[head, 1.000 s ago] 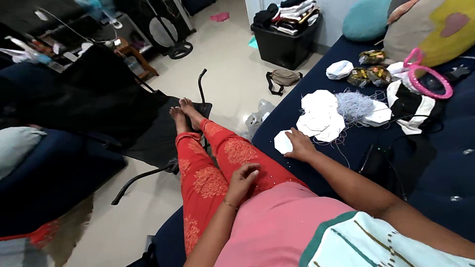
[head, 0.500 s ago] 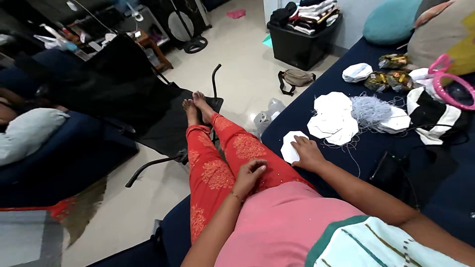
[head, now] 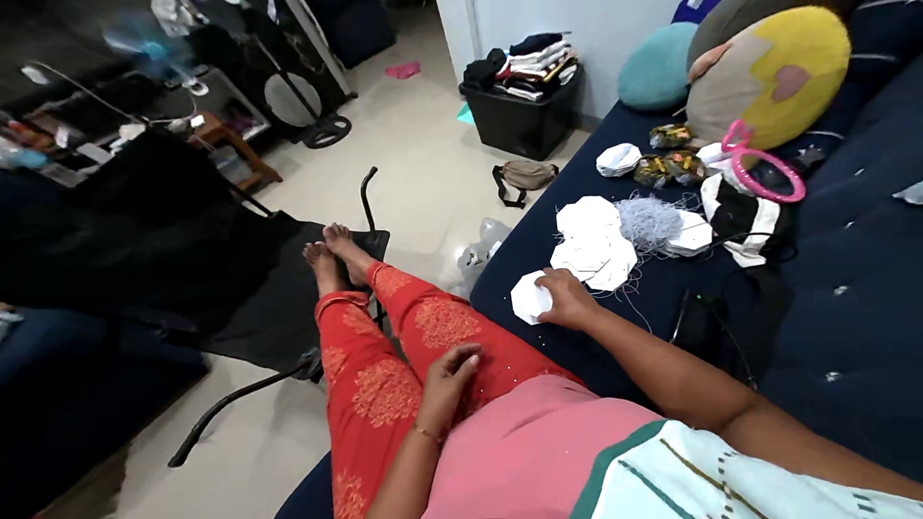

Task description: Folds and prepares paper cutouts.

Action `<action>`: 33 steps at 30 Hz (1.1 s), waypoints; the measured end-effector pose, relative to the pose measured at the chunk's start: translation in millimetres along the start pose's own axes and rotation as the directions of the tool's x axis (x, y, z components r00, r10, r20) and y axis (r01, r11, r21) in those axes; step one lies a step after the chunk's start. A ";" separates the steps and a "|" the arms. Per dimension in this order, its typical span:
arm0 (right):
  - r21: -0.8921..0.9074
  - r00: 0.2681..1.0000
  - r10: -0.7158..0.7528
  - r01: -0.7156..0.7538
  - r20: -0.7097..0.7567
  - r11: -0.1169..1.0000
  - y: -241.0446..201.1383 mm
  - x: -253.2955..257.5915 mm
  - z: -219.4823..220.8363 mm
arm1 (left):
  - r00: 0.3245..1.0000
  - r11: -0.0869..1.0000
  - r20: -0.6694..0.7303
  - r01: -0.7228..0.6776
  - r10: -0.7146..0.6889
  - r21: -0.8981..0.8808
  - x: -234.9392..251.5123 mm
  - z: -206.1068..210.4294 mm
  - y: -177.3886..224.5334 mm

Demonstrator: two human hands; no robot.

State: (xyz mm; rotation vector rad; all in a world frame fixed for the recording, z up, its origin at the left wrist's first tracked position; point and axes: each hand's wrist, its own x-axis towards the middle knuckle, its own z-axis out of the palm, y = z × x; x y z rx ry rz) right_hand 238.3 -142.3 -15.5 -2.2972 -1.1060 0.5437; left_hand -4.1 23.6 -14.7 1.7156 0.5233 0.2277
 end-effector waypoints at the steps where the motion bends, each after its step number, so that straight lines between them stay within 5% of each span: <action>1: 0.016 1.000 -0.009 0.009 -0.017 1.000 -2.0 -1.8 -1.0 | 1.000 1.000 -0.005 -0.001 0.001 -0.007 -0.2 0.0 -0.8; 7: 0.155 0.976 -0.206 0.216 -0.075 0.964 -21.1 -14.7 0.6 | 0.999 0.997 -0.039 0.020 -0.023 -0.072 -0.3 4.3 7.5; 13: 0.228 0.808 -0.564 0.589 -0.172 0.775 -58.0 -29.4 36.9 | 0.990 0.989 -0.141 -0.019 -0.001 -0.145 -5.7 7.7 23.0; 16: 0.378 0.855 -0.471 0.518 -0.216 0.767 -60.2 -25.1 43.8 | 0.980 0.983 -0.198 -0.047 0.012 -0.176 -8.5 3.5 25.1; 20: 0.542 0.956 -0.287 0.272 -0.059 0.795 -66.6 -23.1 34.7 | 0.984 0.985 -0.180 -0.031 0.000 -0.171 -10.0 3.5 24.5; 33: 0.660 0.963 -0.249 0.256 -0.106 0.707 -62.0 -24.3 45.2 | 0.975 0.930 -0.216 -0.032 -0.051 -0.366 -8.2 2.1 22.8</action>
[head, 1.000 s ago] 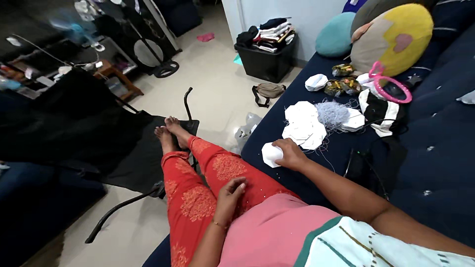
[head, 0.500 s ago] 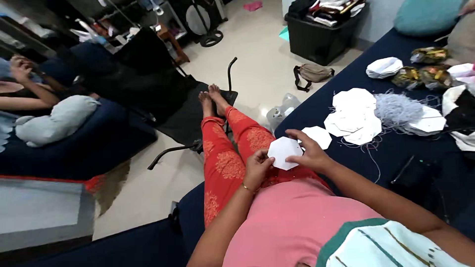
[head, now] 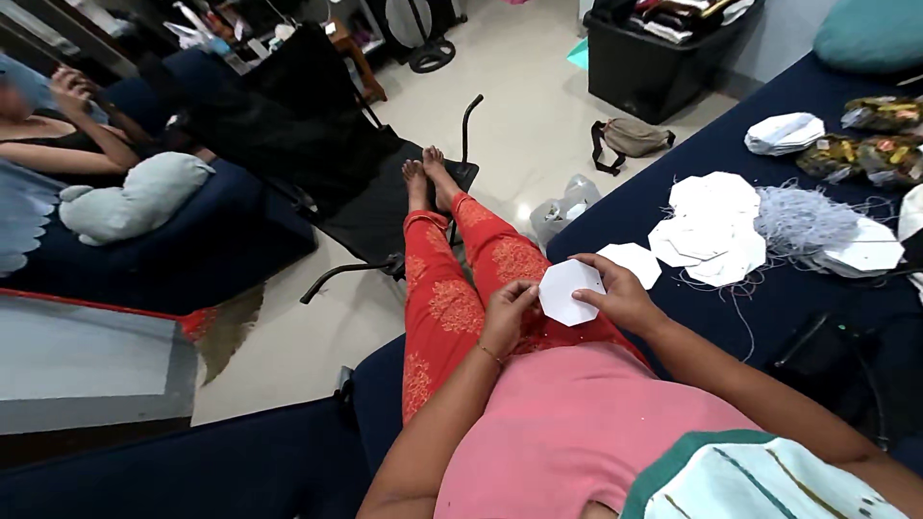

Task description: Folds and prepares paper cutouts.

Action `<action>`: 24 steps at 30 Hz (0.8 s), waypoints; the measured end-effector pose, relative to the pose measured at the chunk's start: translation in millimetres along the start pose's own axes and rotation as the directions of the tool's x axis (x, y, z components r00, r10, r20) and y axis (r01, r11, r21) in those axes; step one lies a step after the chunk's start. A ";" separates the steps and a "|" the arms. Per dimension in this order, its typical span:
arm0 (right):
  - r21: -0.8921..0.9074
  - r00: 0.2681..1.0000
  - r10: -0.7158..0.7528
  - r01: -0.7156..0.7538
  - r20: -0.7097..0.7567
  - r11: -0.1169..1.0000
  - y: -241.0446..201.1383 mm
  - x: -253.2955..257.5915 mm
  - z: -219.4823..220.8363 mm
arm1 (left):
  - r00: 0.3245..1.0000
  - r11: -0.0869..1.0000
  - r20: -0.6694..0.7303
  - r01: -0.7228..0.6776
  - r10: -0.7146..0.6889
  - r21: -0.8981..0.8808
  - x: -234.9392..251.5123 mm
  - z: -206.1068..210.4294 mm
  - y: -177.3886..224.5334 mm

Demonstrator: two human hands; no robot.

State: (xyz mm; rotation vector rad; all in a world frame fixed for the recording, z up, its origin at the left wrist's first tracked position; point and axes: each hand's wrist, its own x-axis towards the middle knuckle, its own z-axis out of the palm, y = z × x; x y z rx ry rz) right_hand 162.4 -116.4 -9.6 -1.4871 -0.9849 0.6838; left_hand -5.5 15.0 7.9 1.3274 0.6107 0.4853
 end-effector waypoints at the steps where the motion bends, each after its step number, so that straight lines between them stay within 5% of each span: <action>1: 0.010 1.000 0.013 -0.013 -0.011 1.000 0.5 0.1 -0.6 | 1.000 0.999 -0.001 0.026 -0.026 -0.018 -0.2 -0.1 1.3; 6: 0.052 0.997 0.049 -0.046 -0.056 0.998 3.1 0.0 -0.9 | 0.989 0.989 0.030 0.147 -0.146 -0.033 -1.4 1.4 6.6; 24: -0.058 0.993 -0.056 0.050 -0.105 0.997 4.1 -5.8 10.2 | 0.974 0.977 0.126 0.200 -0.189 -0.081 0.6 -0.1 0.1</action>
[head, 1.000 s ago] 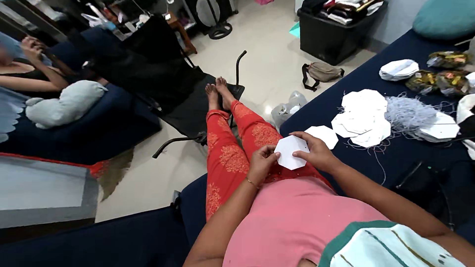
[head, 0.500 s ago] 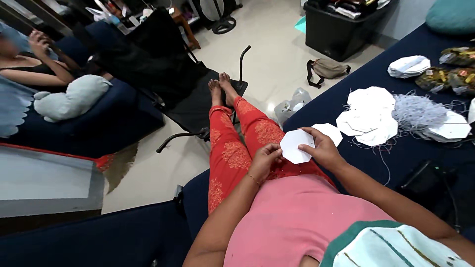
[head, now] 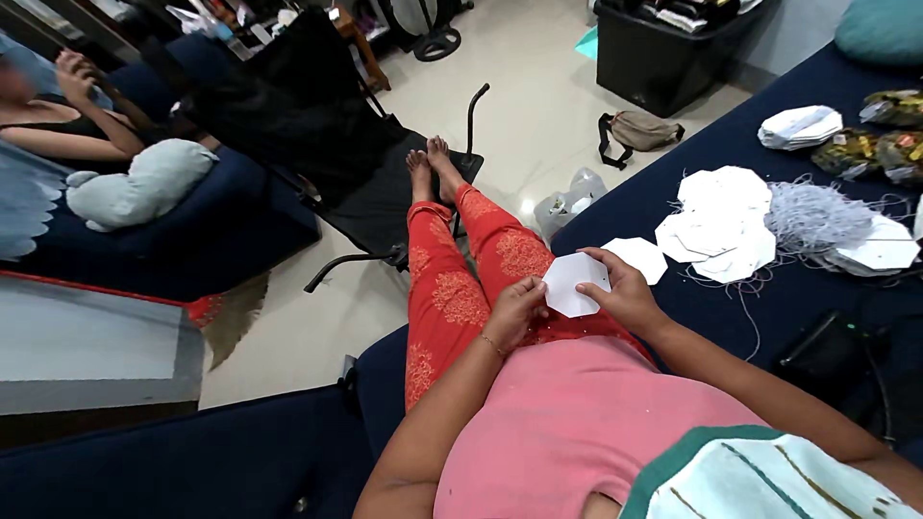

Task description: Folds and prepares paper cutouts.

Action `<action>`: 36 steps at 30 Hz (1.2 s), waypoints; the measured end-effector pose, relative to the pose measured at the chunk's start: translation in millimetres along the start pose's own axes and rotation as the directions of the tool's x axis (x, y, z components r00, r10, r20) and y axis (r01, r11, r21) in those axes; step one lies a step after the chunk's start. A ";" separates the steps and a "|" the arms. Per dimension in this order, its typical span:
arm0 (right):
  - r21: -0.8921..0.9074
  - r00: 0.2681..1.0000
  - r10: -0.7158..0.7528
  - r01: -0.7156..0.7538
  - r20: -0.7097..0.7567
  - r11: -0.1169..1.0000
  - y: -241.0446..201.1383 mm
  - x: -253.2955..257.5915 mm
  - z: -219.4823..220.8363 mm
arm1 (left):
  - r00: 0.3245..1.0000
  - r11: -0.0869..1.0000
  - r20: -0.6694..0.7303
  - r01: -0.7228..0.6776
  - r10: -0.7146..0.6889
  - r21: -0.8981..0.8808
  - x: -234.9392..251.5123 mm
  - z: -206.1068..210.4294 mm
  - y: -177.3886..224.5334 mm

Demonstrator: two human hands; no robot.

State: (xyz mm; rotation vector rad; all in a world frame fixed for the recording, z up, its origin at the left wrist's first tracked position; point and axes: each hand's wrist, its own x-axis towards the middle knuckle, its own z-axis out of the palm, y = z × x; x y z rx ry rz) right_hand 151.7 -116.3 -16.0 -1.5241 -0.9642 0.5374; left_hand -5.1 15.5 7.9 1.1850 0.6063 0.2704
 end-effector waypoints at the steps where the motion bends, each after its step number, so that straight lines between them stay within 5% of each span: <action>1: 0.004 1.000 -0.005 0.005 0.002 1.000 0.2 -0.4 0.5 | 1.000 1.000 0.007 0.003 -0.003 -0.003 0.1 0.0 -0.3; 25: -0.030 0.999 -0.003 0.002 -0.039 1.000 -1.3 -2.6 3.2 | 0.998 0.999 0.056 0.009 -0.007 -0.040 1.8 -2.3 -6.0; 32: -0.061 1.000 0.004 -0.006 -0.029 0.998 -0.5 -5.8 3.4 | 0.993 0.916 0.072 -0.114 0.093 0.384 -0.5 -1.5 -0.9; 36: -0.057 1.000 -0.025 0.025 -0.004 0.998 -0.3 -7.2 5.9 | 0.988 0.901 0.052 -0.157 0.148 0.404 1.5 -1.0 -4.7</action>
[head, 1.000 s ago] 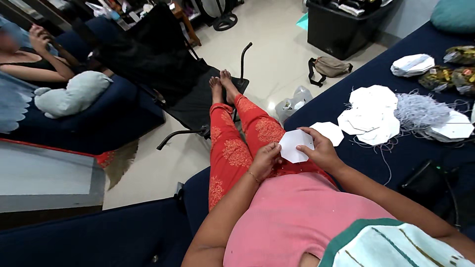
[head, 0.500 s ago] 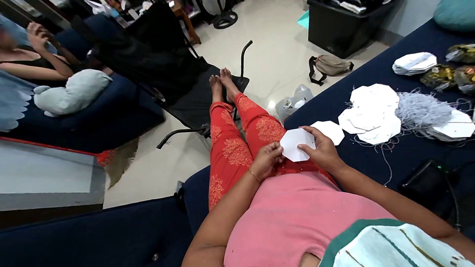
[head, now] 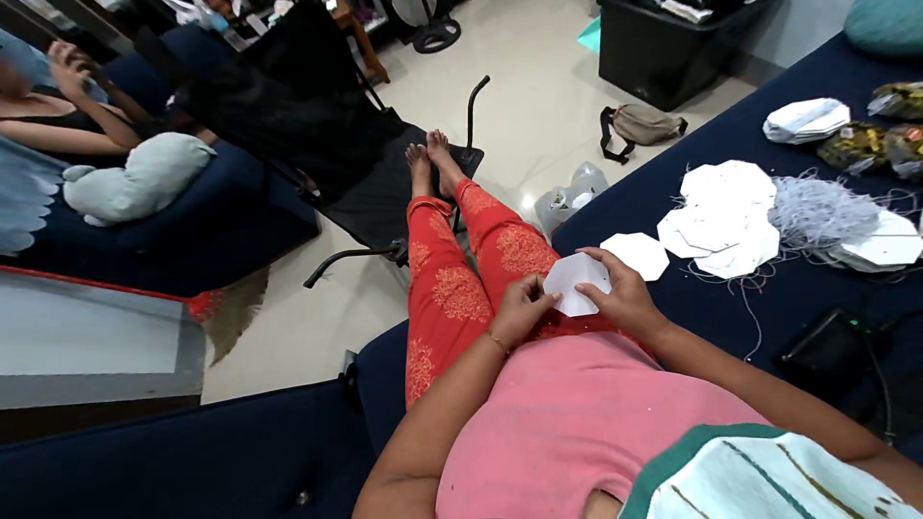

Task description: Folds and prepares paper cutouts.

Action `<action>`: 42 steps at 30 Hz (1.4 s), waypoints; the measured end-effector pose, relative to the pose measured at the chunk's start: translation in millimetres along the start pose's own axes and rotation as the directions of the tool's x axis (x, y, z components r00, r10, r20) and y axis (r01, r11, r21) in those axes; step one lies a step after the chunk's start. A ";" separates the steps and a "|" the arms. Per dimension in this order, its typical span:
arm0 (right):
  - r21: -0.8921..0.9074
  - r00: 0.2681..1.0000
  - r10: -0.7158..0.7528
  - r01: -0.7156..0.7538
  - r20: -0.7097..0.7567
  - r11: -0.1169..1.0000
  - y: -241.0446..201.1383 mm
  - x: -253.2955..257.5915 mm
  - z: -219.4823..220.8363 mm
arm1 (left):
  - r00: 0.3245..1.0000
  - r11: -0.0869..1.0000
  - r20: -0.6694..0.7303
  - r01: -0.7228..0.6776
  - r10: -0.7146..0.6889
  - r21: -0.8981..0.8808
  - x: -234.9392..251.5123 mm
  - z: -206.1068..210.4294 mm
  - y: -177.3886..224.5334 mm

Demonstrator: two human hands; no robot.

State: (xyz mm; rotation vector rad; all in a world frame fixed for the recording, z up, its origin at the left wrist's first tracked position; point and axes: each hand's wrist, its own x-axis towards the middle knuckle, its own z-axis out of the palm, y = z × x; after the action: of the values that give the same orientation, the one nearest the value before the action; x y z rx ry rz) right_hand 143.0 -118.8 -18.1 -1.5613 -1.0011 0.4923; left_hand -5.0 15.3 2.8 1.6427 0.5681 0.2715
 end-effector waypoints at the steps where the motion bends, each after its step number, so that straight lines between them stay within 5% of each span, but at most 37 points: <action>1: 0.010 1.000 -0.005 0.005 0.004 1.000 0.2 0.6 0.4 | 1.000 1.000 -0.016 -0.002 0.002 -0.009 0.7 0.0 -0.5; 7: 0.062 0.999 0.033 -0.035 0.035 0.997 2.7 3.0 0.6 | 0.974 0.988 -0.204 0.075 -0.102 -0.137 3.4 -1.5 1.7; 17: 0.101 0.995 0.100 -0.099 -0.001 0.990 7.7 2.9 -8.0 | 0.992 0.978 -0.051 0.102 -0.113 -0.183 0.8 -1.1 0.4; 24: 0.015 0.949 0.011 -0.017 0.314 1.000 -7.1 -2.9 -4.9 | 1.000 0.999 0.011 -0.006 0.006 -0.039 0.2 4.3 2.4; 28: 0.000 0.975 0.132 -0.134 0.181 0.991 -2.4 3.8 -11.3 | 0.994 0.999 -0.106 -0.031 0.027 -0.035 -0.3 1.1 -0.1; 32: -0.287 0.972 0.233 -0.220 0.012 0.932 19.6 18.2 -60.9 | 0.976 0.998 -0.215 0.005 -0.020 -0.067 4.4 -5.6 -11.4; 38: -0.585 0.879 0.416 -0.470 -0.235 0.661 52.6 20.0 -181.3 | 0.972 0.992 -0.209 0.088 -0.105 -0.090 6.5 -4.8 -10.9; 42: -0.632 0.802 0.508 -0.576 -0.315 0.519 58.6 14.4 -216.3 | 0.968 0.987 -0.205 0.126 -0.144 -0.097 10.1 -5.6 -14.4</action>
State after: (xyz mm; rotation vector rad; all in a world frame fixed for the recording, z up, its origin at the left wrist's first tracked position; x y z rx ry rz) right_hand 336.7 -232.3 -15.7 -2.6264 -0.6094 0.4736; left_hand -2.1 26.2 -11.8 1.4967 0.8161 0.3673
